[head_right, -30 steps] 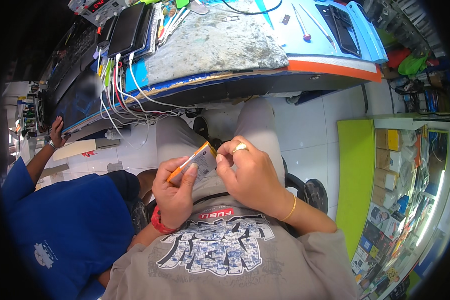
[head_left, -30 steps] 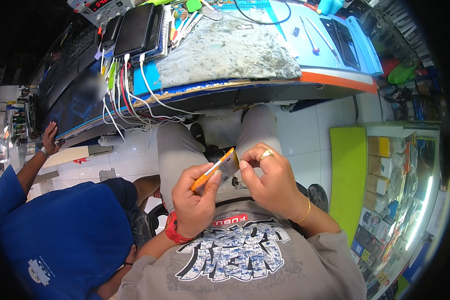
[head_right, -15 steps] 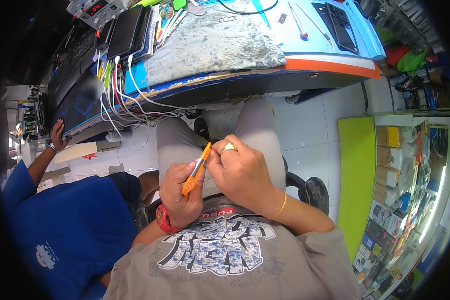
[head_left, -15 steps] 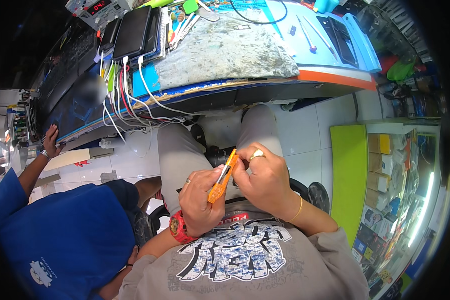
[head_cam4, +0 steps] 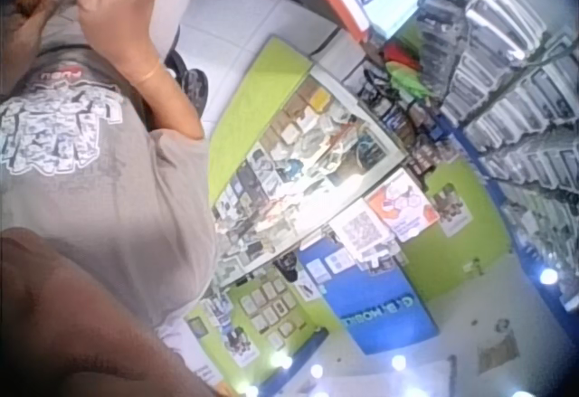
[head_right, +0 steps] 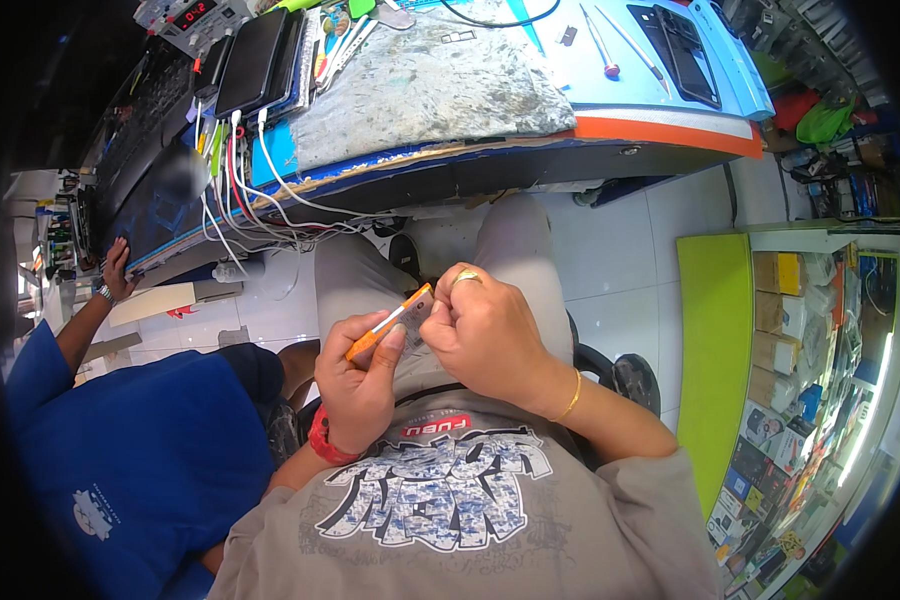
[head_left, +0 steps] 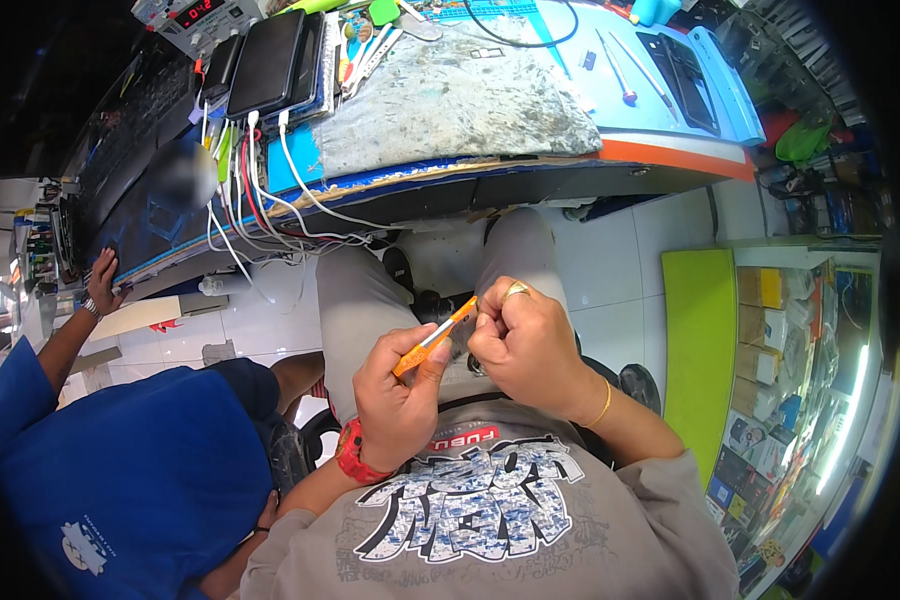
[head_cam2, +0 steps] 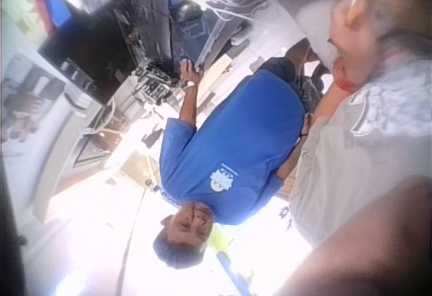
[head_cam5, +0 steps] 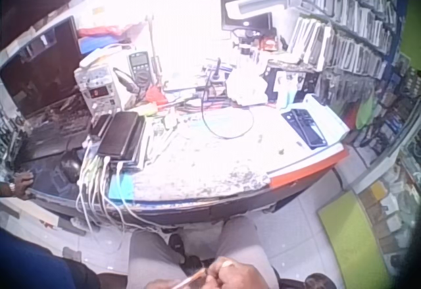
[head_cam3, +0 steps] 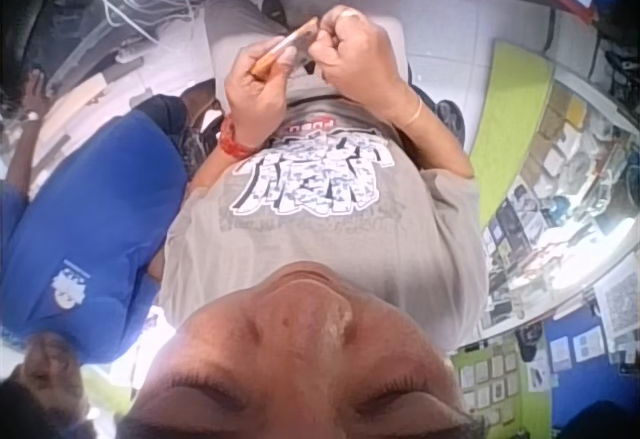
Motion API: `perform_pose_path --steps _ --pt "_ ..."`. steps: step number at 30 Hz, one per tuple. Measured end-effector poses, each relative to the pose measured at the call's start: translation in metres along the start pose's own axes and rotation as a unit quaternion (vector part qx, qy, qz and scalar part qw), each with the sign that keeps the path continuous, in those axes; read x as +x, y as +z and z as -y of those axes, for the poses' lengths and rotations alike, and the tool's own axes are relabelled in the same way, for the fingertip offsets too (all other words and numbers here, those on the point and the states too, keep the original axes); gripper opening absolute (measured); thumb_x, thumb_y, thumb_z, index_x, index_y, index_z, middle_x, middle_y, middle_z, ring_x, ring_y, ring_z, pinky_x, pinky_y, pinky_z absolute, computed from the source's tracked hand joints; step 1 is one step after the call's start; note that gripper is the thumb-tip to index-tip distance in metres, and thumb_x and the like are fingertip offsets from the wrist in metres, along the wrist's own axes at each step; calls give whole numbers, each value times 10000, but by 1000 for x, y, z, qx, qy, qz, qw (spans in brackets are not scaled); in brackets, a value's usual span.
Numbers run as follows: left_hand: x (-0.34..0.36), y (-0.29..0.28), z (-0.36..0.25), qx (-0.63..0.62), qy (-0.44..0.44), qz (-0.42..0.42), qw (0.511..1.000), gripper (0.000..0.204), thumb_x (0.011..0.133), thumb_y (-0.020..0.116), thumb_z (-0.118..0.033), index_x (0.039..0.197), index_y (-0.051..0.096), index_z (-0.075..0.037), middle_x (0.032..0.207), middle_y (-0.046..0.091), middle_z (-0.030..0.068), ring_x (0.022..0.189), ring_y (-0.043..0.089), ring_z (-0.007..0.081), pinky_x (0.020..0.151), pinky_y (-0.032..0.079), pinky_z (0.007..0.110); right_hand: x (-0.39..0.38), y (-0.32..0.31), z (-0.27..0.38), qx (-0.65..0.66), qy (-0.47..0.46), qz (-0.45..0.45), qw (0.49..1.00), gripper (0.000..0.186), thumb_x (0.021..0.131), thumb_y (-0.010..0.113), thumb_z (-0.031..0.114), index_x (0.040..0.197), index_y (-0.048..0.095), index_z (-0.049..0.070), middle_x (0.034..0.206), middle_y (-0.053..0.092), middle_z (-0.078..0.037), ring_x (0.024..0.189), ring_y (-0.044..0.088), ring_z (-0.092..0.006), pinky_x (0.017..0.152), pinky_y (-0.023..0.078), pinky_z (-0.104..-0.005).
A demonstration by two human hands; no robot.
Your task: The person manipulates a phone battery by hand and with a metal probe, peeling back yellow protective tape from the top edge and checking the internal connector before setting the component down on a workbench.
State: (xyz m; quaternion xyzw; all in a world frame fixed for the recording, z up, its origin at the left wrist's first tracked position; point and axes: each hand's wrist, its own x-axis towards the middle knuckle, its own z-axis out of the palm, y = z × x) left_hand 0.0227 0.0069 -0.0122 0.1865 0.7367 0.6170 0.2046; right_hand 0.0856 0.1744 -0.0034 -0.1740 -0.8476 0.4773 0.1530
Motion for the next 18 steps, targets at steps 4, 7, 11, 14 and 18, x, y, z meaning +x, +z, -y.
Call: perform_pose_path --steps 4,7,11,14,18 --pt "1 -3 -8 -49 -69 36 996 218 963 681 -11 1165 615 34 1015 656 52 875 615 76 771 513 208 0 -9 -3 27 40 44 998 104 816 651 30 786 570 -28 762 623 -155 605 627 -337 569 510 -404" --pt "4 -1 -8 -79 -80 27 993 206 959 700 -42 1137 636 41 959 667 54 832 599 61 723 501 210 -1 -17 -7 94 108 90 986 109 842 647 51 804 584 -29 761 620 -156 613 635 -303 583 510 -393" --pt "3 3 -8 -108 -85 5 990 199 957 709 -53 1120 647 41 931 677 56 804 595 59 699 498 220 -4 -16 -10 79 70 65 992 127 879 653 78 848 613 -38 796 630 -145 664 654 -249 605 523 -373" --pt "1 1 -2 -15 -33 11 999 204 960 683 -9 1148 617 31 1044 666 77 895 633 95 789 529 240 -10 -13 -1 68 59 19 996 146 892 662 78 901 636 -65 838 647 -141 716 673 -237 625 542 -353" --pt "3 1 -3 82 119 21 989 245 901 702 34 1134 627 29 1015 689 132 862 665 185 754 536 296 -9 -7 3 116 80 -9 990 168 889 674 52 956 653 -102 854 659 -150 728 688 -238 644 559 -325"
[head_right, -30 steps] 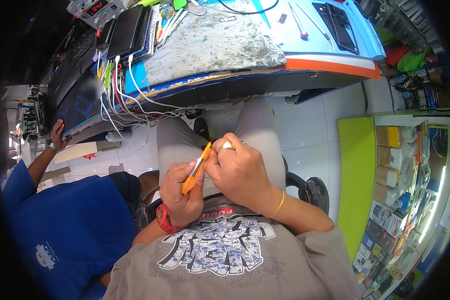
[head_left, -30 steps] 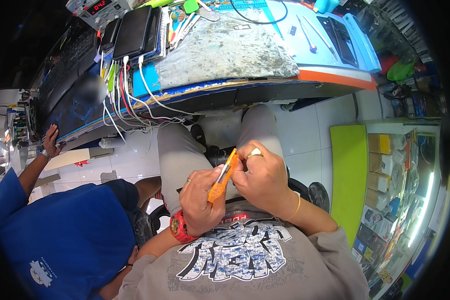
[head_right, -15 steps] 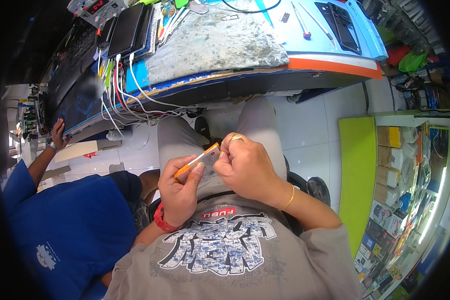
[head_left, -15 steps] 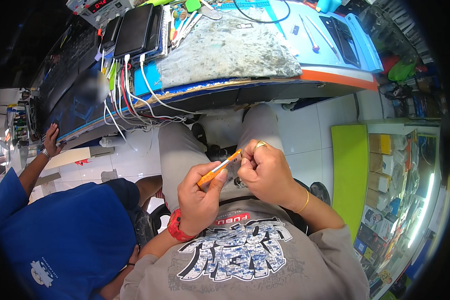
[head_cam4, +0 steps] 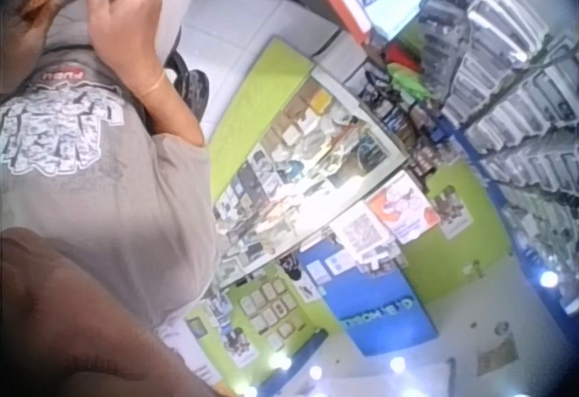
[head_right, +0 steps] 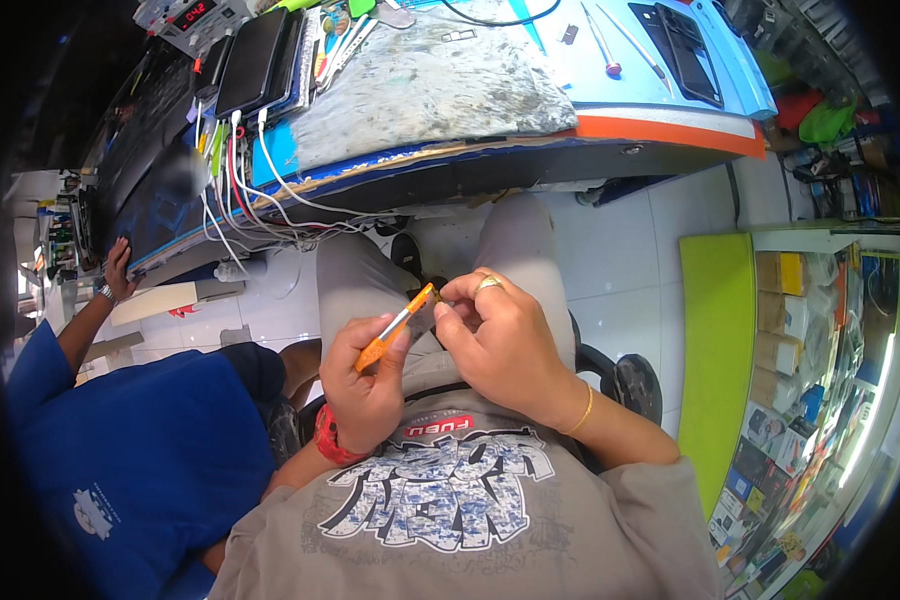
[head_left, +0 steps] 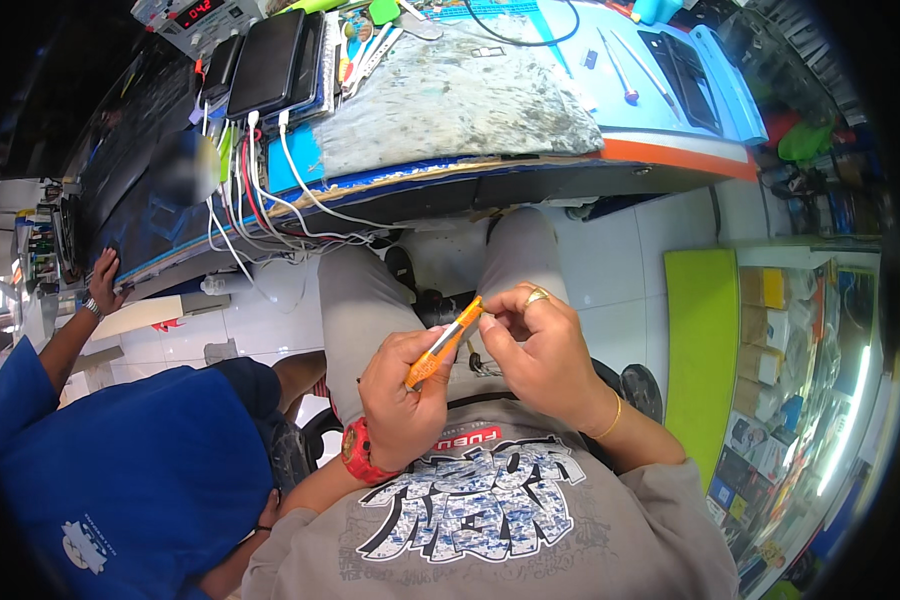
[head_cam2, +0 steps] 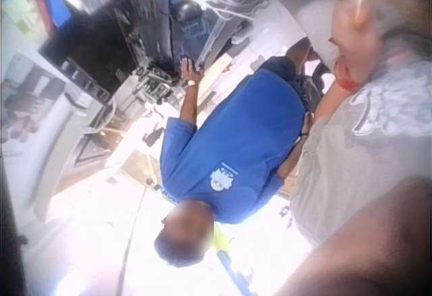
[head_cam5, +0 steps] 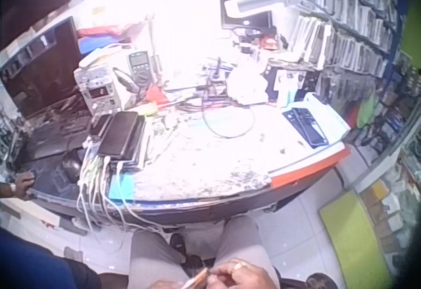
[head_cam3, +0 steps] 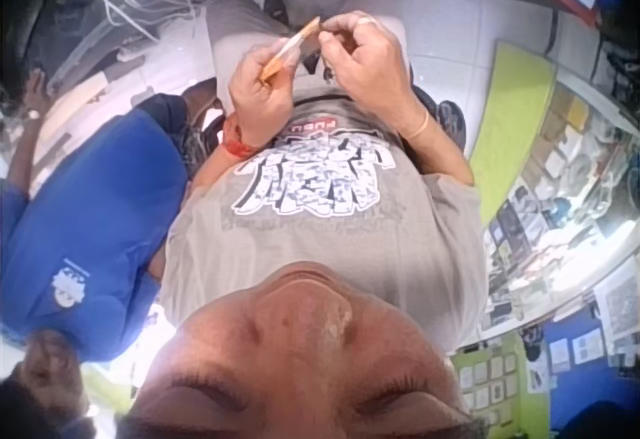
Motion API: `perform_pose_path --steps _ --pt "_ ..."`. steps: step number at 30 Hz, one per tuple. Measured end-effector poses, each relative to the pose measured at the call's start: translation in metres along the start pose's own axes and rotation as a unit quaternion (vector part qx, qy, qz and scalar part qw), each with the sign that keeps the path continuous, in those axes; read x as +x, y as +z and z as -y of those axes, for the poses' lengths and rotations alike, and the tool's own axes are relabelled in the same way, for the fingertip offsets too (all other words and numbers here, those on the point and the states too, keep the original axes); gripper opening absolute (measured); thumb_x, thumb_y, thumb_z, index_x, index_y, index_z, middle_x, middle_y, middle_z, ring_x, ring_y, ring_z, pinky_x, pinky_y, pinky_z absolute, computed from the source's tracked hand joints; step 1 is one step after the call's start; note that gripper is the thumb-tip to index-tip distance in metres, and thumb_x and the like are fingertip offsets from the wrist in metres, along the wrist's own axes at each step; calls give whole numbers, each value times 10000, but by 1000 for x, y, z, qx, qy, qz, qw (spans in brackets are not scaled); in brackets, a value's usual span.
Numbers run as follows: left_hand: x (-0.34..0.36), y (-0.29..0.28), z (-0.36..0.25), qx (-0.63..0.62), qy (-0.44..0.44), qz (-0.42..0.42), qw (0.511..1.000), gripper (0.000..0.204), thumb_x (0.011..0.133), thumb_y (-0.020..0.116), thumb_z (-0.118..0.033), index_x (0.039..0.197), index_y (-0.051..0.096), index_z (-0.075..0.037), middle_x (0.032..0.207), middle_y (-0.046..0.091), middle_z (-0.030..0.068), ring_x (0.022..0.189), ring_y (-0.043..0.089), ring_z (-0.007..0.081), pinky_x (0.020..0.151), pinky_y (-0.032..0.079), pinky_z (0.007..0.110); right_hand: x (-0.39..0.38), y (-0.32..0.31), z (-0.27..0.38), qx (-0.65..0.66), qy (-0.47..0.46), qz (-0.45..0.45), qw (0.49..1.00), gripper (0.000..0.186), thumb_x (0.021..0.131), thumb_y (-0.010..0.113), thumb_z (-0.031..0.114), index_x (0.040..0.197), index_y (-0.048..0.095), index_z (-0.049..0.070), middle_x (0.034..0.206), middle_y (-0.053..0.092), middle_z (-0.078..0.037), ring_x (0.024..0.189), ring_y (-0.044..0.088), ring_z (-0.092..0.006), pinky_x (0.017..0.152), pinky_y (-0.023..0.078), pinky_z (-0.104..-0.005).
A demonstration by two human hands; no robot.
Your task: The person manipulates a phone battery by hand and with a metal probe, peeling back yellow protective tape from the top edge and checking the internal connector before setting the component down on a workbench.
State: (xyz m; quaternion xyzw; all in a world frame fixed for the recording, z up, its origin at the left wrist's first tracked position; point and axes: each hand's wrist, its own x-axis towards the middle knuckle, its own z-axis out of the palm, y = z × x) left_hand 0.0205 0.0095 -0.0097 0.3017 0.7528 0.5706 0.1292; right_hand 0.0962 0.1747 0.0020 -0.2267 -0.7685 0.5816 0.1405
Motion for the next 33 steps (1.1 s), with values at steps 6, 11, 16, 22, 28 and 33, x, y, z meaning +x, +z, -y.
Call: perform_pose_path --steps 6,11,16,22,28,33 --pt "2 1 9 105 156 8 982 444 718 684 142 1144 629 27 1061 721 186 856 685 346 766 552 400 1 7 -7 -12 -37 -44 998 111 860 683 17 896 667 -88 764 657 -144 635 665 -227 603 543 -318" --pt "4 -2 7 127 178 19 976 423 760 700 118 1165 614 33 1041 714 191 858 689 341 770 554 375 4 5 3 -68 -30 -20 997 107 835 683 28 801 628 -57 723 640 -131 585 631 -215 558 507 -327" --pt "12 -17 -8 -65 -144 46 986 263 920 719 -44 1141 600 36 965 691 122 876 669 190 778 541 302 10 -15 -1 22 101 111 988 103 868 643 55 826 605 -31 706 620 -75 590 613 -150 540 492 -320" --pt "37 -37 6 -243 -261 156 921 290 962 697 -101 1175 535 12 1076 652 99 954 639 118 828 536 277 24 -40 2 181 281 273 902 110 933 625 82 955 627 -25 804 624 -47 631 600 -109 596 520 -294" --pt "40 -35 15 -323 -311 128 885 303 956 686 -90 1186 518 15 1065 658 108 966 665 134 832 550 285 11 -40 -1 -22 -106 153 982 190 839 733 37 1024 690 43 933 607 -76 817 631 -190 680 523 -332" --pt "39 -31 19 -349 -339 149 861 301 949 687 -80 1183 522 12 1069 661 112 961 683 144 816 561 288 19 -44 1 -215 -283 178 918 306 715 774 10 996 738 125 907 582 -66 802 581 -250 641 468 -366"
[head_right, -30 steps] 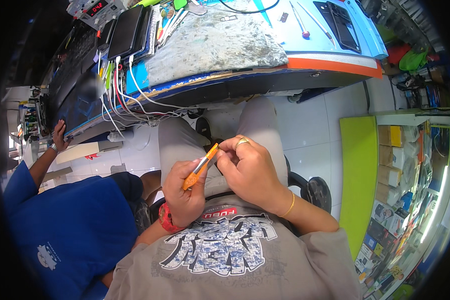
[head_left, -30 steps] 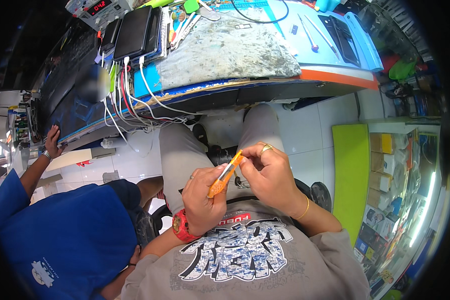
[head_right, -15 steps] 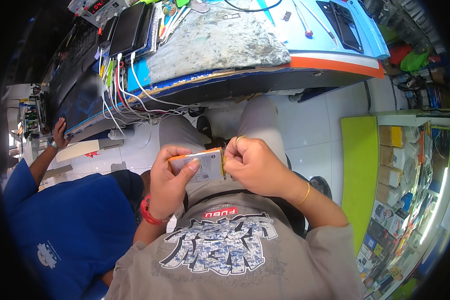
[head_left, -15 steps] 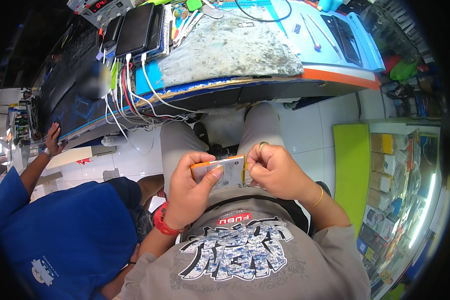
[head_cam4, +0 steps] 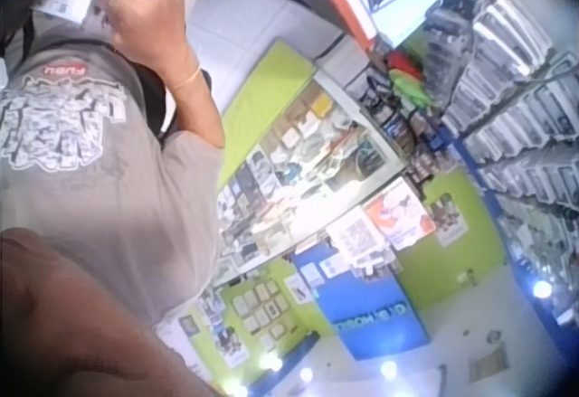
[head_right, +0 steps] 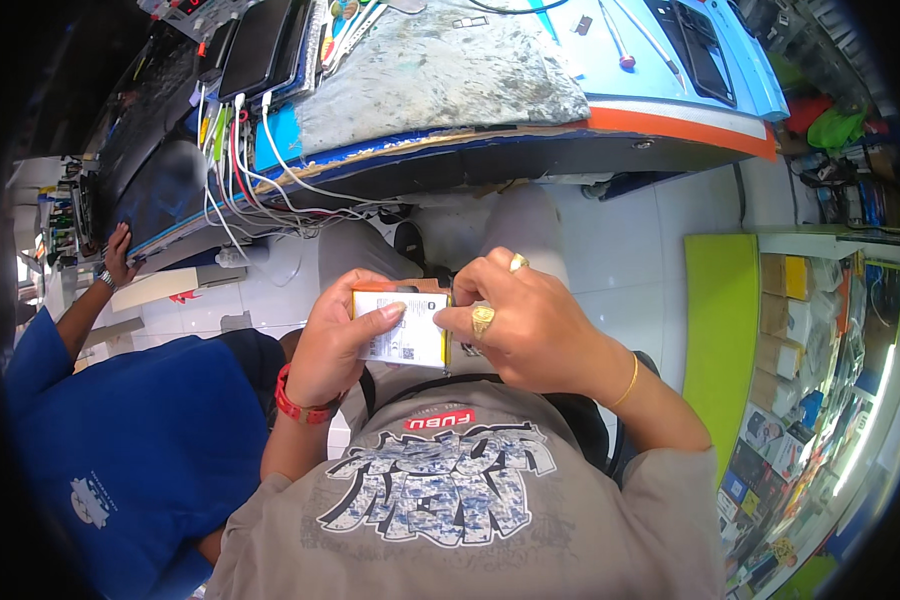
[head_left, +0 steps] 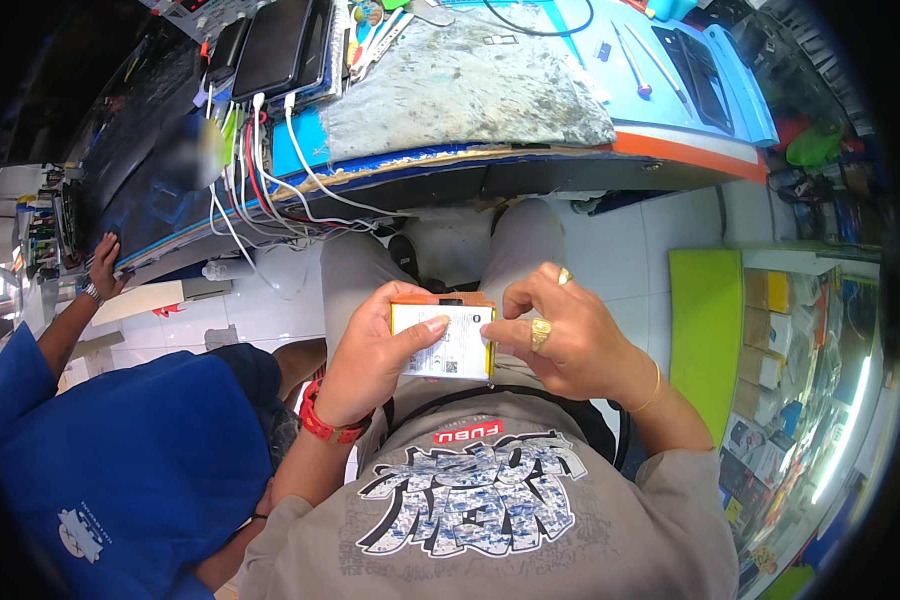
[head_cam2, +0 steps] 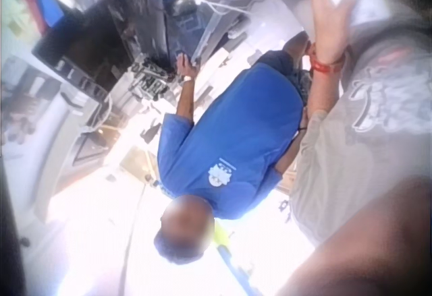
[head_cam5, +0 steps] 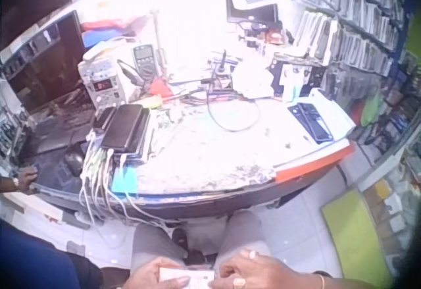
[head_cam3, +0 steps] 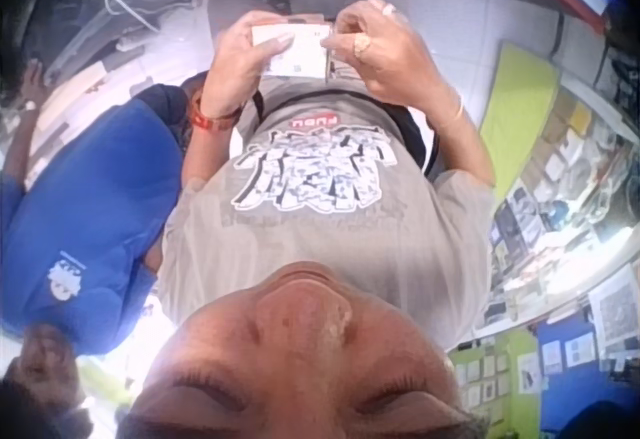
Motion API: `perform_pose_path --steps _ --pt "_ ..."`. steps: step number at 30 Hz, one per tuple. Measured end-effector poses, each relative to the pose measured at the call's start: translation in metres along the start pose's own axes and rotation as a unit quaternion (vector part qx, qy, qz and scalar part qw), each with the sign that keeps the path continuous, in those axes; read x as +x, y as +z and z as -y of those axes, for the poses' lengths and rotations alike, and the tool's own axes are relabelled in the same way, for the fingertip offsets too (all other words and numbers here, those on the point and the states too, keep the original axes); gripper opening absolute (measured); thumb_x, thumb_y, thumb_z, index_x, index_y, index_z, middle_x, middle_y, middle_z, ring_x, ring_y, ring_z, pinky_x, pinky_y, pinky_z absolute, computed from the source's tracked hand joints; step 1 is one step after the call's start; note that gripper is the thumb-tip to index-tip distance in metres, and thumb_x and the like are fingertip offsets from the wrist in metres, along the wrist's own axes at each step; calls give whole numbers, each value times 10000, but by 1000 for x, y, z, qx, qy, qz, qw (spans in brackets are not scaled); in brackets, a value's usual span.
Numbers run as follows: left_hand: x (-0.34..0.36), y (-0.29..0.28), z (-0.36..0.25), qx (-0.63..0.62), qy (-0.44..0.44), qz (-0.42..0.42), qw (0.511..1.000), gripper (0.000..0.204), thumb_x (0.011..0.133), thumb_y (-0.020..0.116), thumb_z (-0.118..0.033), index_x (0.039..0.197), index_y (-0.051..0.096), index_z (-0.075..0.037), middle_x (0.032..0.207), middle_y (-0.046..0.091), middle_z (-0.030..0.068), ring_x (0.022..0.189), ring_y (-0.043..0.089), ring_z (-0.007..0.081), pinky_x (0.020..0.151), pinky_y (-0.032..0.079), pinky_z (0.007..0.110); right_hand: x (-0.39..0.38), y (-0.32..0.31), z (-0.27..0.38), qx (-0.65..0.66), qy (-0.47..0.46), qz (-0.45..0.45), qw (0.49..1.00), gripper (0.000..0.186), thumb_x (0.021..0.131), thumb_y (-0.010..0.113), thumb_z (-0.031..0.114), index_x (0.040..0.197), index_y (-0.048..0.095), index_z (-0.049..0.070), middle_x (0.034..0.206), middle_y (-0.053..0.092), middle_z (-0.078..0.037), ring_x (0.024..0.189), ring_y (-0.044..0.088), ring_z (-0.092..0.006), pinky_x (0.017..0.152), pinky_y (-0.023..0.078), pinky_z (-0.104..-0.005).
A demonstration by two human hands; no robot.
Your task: The person manipulates a phone battery by hand and with a metal probe, peeling back yellow protective tape from the top edge and checking the internal connector before setting the component down on a workbench.
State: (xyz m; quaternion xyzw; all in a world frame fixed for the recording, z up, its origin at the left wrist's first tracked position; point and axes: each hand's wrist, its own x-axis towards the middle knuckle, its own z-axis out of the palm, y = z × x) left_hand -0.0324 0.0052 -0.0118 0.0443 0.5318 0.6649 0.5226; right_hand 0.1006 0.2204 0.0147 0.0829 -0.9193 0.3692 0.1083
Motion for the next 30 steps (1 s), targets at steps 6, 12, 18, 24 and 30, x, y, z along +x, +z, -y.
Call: perform_pose_path --steps 6,12,18,24,30 --pt "0 2 0 1 -31 24 999 317 931 709 -79 1170 519 9 1078 663 118 949 687 147 804 577 299 1 -2 -7 24 -37 34 998 242 718 748 -23 915 723 115 866 573 -36 774 559 -237 641 452 -374" --pt "8 -8 3 -45 -81 64 994 305 935 698 -62 1173 518 -1 1102 672 136 954 713 177 799 602 303 1 9 -5 94 -37 51 994 200 726 707 -31 890 672 78 960 588 -82 860 551 -278 727 471 -387" --pt "11 -12 8 -170 -129 124 969 277 954 668 -54 1188 522 -22 1095 685 143 930 728 181 783 624 305 -9 17 -5 274 21 2 961 160 826 717 -13 927 642 84 1050 569 -84 947 505 -283 875 409 -409" --pt "9 -9 5 -88 -110 60 988 274 944 677 -58 1178 537 -31 1105 685 132 972 723 192 807 601 305 -10 13 -1 253 72 -108 959 273 776 776 23 1021 677 91 1112 580 -80 1052 532 -312 905 437 -430" --pt "13 -4 1 -71 -82 83 991 313 940 703 -84 1183 516 -22 1055 677 119 920 719 173 750 606 303 1 -5 4 123 -37 38 991 335 725 808 45 1042 710 90 1104 588 -79 1079 542 -326 918 450 -459"
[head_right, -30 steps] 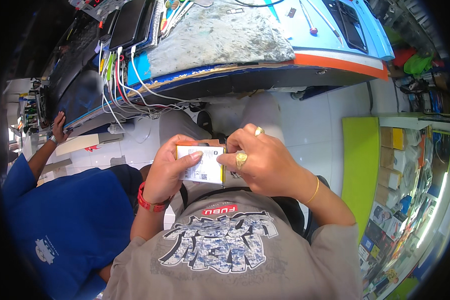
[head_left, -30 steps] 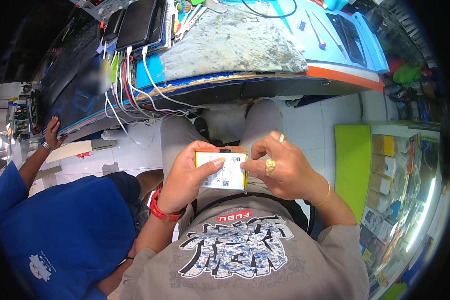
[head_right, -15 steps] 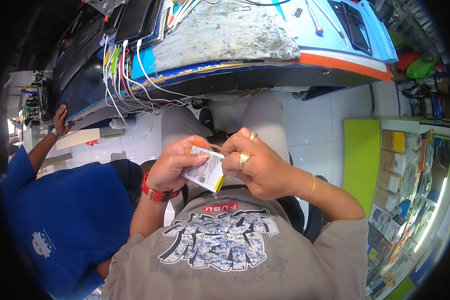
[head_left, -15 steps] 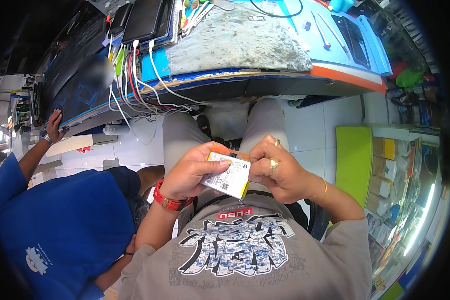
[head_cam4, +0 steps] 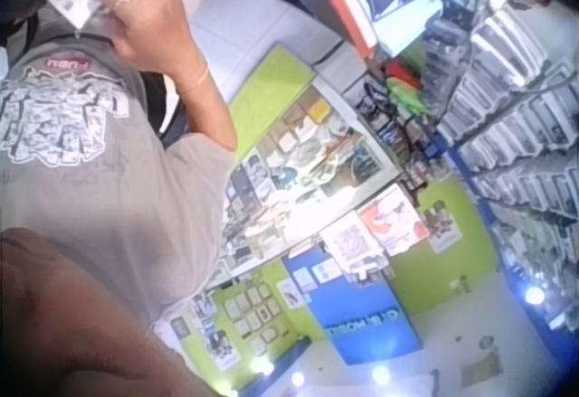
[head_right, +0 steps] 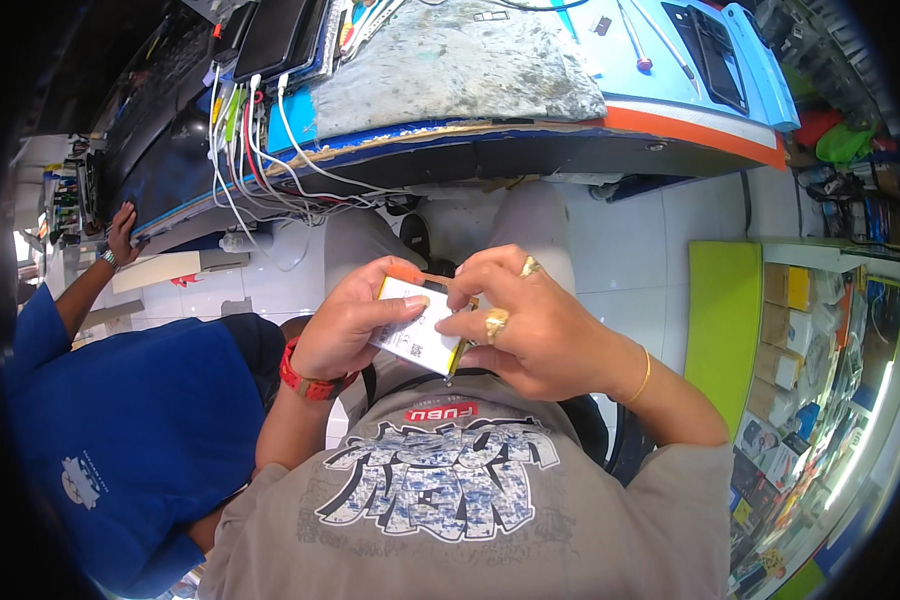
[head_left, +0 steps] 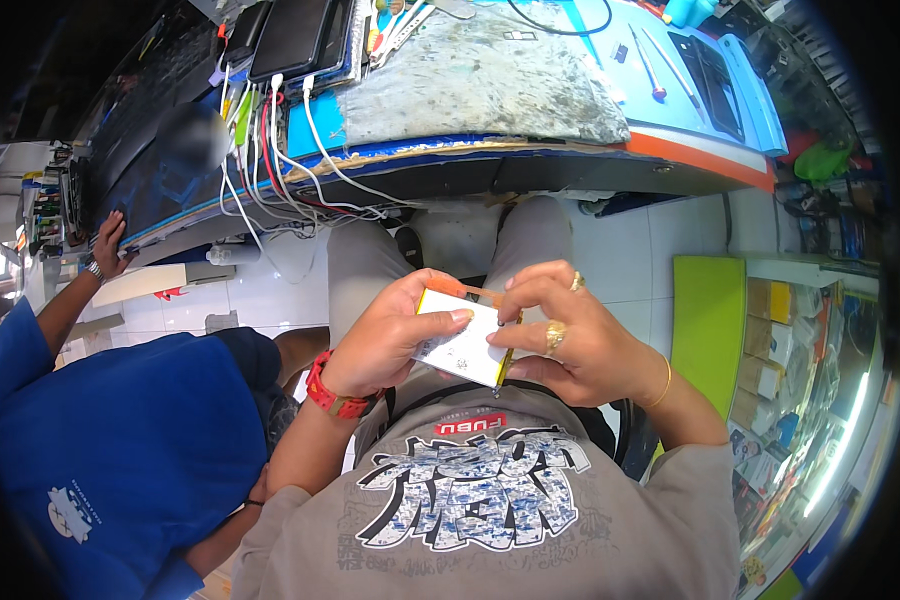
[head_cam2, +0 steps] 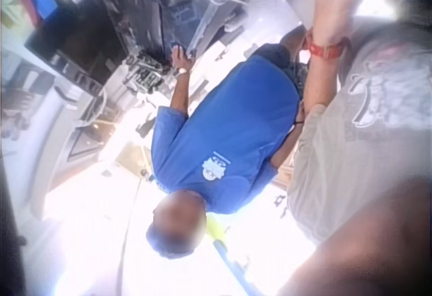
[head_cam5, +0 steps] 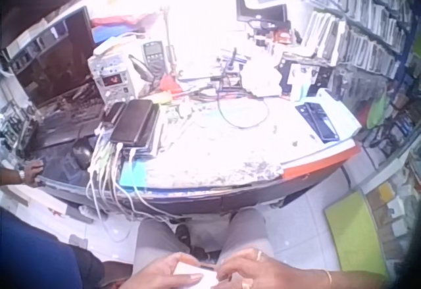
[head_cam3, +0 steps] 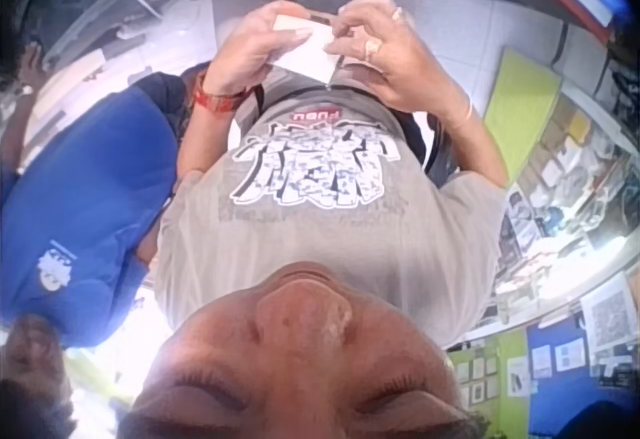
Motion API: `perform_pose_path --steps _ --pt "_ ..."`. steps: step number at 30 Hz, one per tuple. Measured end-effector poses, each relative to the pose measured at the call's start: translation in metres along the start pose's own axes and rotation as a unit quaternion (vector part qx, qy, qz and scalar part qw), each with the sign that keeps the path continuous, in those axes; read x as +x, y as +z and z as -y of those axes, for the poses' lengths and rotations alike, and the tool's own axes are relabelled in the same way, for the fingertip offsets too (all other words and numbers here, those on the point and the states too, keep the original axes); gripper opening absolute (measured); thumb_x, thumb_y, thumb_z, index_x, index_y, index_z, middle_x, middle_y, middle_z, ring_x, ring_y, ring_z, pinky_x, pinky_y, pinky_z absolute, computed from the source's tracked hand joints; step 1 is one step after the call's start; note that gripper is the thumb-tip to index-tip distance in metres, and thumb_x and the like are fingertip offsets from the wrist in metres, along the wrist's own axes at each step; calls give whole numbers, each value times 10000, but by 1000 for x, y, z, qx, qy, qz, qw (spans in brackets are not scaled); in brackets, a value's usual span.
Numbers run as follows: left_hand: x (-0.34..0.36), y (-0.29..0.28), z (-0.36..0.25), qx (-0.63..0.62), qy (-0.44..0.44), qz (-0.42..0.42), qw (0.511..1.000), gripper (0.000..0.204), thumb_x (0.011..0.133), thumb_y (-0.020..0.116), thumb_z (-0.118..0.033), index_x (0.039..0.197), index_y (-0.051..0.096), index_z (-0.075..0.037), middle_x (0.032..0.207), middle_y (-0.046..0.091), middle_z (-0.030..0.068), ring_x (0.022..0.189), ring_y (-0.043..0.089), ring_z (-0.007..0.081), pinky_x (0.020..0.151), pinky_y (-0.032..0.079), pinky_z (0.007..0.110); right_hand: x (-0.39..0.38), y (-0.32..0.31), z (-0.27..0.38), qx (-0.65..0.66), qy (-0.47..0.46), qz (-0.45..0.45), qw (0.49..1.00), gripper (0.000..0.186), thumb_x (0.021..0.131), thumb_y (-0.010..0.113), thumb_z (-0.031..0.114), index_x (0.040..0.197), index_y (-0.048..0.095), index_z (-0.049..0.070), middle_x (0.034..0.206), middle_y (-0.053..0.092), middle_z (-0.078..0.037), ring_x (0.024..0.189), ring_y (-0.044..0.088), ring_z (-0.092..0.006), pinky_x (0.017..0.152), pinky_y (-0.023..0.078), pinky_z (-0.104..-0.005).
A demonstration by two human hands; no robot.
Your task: The person manipulates a phone battery by hand and with a metal probe, peeling back yellow protective tape from the top edge and checking the internal connector before setting the component down on a workbench.
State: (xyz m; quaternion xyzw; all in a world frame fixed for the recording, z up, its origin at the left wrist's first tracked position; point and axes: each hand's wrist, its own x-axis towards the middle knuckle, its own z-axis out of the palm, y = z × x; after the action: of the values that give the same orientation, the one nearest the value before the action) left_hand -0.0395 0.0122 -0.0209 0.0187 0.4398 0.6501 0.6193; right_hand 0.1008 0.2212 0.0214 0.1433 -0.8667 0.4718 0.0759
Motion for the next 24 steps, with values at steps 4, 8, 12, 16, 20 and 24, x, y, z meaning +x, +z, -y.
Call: perform_pose_path --steps 4,8,12,16,20,24 --pt "1 1 -3 20 -12 4 1000 320 933 712 -84 1181 521 -15 1065 680 116 919 714 165 785 598 311 -1 0 -5 35 -6 39 999 237 741 789 26 959 708 73 1047 582 -59 1048 549 -311 942 443 -459" --pt "3 -2 1 31 -30 15 999 323 929 709 -77 1191 534 -5 1062 684 111 912 715 159 793 594 310 -1 7 -5 59 4 54 997 159 773 752 0 895 676 70 1012 562 -51 1018 548 -295 1040 405 -507" --pt "8 -7 5 -41 -60 43 996 336 937 689 -87 1227 548 6 1040 691 108 886 720 154 733 599 287 -5 16 -2 86 13 15 996 140 811 710 -26 863 637 82 1018 549 -50 1027 540 -295 1159 293 -589" --pt "13 -16 10 -96 -93 109 985 330 949 656 -95 1239 554 24 1090 690 125 927 722 172 761 597 308 -10 24 -1 186 26 -56 981 141 833 710 -1 867 631 110 1044 543 -41 1095 523 -299 1187 225 -617" --pt "18 -33 19 -138 -79 33 987 381 935 660 -72 1272 527 45 1118 687 158 986 725 198 778 614 315 -19 3 4 130 -1 -114 985 141 831 736 45 897 649 134 1109 556 -50 1173 506 -307 1186 222 -616" --pt "6 -20 18 -89 -52 13 995 328 945 645 -34 1243 519 20 1195 657 172 1043 708 212 884 594 326 -14 -5 12 49 38 -74 995 207 795 778 68 970 687 130 1156 585 -58 1215 507 -321 1170 254 -629"
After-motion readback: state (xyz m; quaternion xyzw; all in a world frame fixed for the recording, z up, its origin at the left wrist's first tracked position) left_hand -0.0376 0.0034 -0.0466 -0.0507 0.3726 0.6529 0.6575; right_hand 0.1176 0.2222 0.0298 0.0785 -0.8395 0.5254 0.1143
